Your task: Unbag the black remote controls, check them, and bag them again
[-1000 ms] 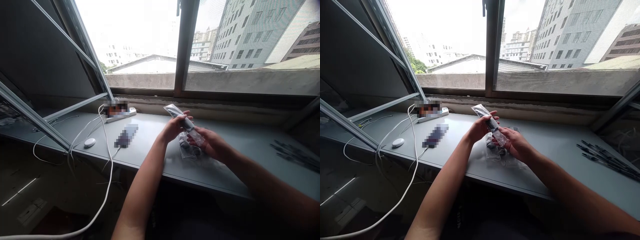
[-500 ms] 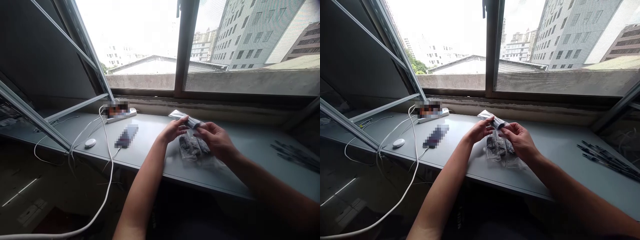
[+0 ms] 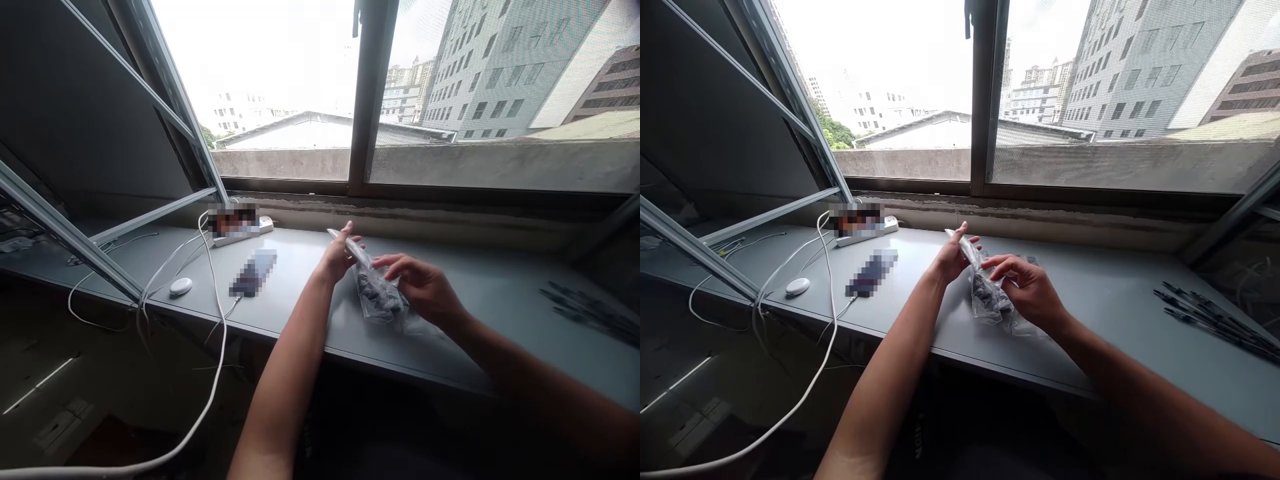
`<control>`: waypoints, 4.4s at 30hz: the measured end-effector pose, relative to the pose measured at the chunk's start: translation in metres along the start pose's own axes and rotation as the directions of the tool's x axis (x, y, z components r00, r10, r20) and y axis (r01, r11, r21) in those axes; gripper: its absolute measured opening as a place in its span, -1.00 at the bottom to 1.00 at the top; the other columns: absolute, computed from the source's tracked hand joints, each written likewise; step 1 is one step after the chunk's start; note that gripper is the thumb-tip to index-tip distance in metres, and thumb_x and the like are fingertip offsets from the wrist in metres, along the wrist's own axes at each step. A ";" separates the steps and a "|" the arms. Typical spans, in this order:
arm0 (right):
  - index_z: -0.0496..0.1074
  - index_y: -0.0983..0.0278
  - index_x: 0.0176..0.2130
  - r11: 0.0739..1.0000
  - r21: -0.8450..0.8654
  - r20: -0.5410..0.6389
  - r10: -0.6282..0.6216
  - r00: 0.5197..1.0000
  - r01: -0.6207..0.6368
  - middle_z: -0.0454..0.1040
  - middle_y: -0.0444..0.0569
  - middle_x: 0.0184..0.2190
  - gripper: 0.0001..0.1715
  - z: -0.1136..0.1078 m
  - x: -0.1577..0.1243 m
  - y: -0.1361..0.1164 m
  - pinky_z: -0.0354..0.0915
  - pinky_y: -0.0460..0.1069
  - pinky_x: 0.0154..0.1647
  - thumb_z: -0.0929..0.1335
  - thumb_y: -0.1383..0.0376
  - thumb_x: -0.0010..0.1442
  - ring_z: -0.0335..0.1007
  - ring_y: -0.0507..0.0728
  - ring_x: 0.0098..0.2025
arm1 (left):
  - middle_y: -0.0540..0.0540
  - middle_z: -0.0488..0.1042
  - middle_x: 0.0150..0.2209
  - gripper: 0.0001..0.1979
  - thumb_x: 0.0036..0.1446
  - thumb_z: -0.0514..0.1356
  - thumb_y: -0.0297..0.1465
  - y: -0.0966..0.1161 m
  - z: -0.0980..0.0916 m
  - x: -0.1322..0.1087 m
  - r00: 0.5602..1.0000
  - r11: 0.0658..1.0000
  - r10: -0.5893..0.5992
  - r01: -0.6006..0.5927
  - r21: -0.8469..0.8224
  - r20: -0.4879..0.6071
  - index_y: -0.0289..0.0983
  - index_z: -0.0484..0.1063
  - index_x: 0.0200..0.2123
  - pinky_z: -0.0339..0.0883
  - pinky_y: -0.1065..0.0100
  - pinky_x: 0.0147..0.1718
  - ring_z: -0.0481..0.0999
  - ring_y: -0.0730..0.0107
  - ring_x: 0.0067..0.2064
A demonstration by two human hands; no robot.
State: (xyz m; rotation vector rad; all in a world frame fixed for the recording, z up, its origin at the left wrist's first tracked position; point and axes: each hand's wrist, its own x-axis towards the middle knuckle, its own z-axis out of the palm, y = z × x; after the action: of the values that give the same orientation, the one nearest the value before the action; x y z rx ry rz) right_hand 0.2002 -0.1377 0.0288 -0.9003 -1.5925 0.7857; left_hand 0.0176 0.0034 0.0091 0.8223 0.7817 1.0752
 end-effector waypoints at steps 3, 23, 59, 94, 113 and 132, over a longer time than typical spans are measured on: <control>0.74 0.00 -0.29 0.994 -0.054 0.098 -0.088 0.991 0.093 0.80 0.02 -0.10 -0.85 0.004 -0.002 0.002 0.44 0.43 0.42 0.57 0.20 0.38 0.62 0.44 0.27 | -0.35 0.59 0.29 -0.09 0.25 0.52 -0.08 -0.001 -0.002 0.002 0.992 0.997 0.043 -0.036 0.062 -0.118 -0.21 0.31 0.54 0.57 0.28 -0.18 0.72 0.07 0.08; 0.79 0.01 -0.08 0.897 -0.253 0.438 -0.227 0.870 0.362 0.77 -0.01 -0.22 -0.84 0.027 -0.018 0.022 0.55 0.25 0.09 0.51 0.22 0.54 0.69 0.28 -0.18 | -0.44 0.52 0.40 0.05 0.22 0.33 -0.54 -0.010 -0.018 0.002 0.926 0.686 0.357 -0.173 0.706 -0.120 -0.35 0.02 0.71 0.20 0.09 0.47 0.49 -0.07 0.43; 0.39 -0.05 0.62 0.655 -0.565 0.598 -0.094 0.796 0.502 0.41 0.08 0.59 -0.26 -0.060 -0.001 0.074 0.30 0.54 0.57 0.42 -0.05 0.60 0.33 0.55 0.59 | -0.12 0.44 0.55 -0.47 0.60 0.04 -0.14 -0.028 0.002 0.000 0.952 -0.115 0.120 -0.268 0.956 0.281 -0.02 0.53 0.46 0.05 -0.18 0.61 0.37 0.00 0.56; 0.08 0.01 0.74 0.595 -0.640 0.608 0.004 0.794 0.487 0.10 0.05 0.71 -0.07 -0.052 0.003 0.090 0.06 0.48 0.71 0.35 -0.15 0.63 0.04 0.45 0.72 | -0.18 0.64 0.31 -0.54 0.52 0.25 -0.13 -0.032 -0.012 0.039 0.909 -0.063 0.216 -0.350 0.934 0.356 -0.14 0.70 0.31 0.40 0.25 0.44 0.62 0.11 0.35; 0.50 0.07 0.49 0.656 -0.651 0.325 -0.215 0.921 0.383 0.62 0.16 0.32 -0.43 -0.069 0.008 0.067 0.44 0.45 0.43 0.26 0.08 0.67 0.51 0.48 0.39 | -0.16 0.71 0.23 -0.63 0.48 0.28 -0.19 -0.025 -0.006 0.031 0.890 -0.061 0.264 -0.370 0.927 0.372 -0.17 0.76 0.19 0.46 0.21 0.39 0.67 0.09 0.28; 0.66 0.26 0.05 0.531 -0.675 -0.246 0.494 0.834 -0.513 0.75 0.23 -0.11 -0.39 -0.125 0.037 0.080 0.60 0.27 -0.06 0.61 -0.07 0.17 0.72 0.51 -0.09 | -0.16 0.72 0.15 -0.70 0.54 0.19 -0.33 -0.016 0.002 0.018 0.840 -0.105 0.385 -0.372 0.922 0.382 -0.17 0.75 0.07 0.46 0.17 0.36 0.62 0.09 0.26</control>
State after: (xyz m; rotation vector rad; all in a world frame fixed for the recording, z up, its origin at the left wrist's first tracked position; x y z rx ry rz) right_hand 0.3306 -0.0625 0.0017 -2.0271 -1.6414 0.4919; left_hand 0.0317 0.0164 -0.0061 2.4894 1.3968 0.8507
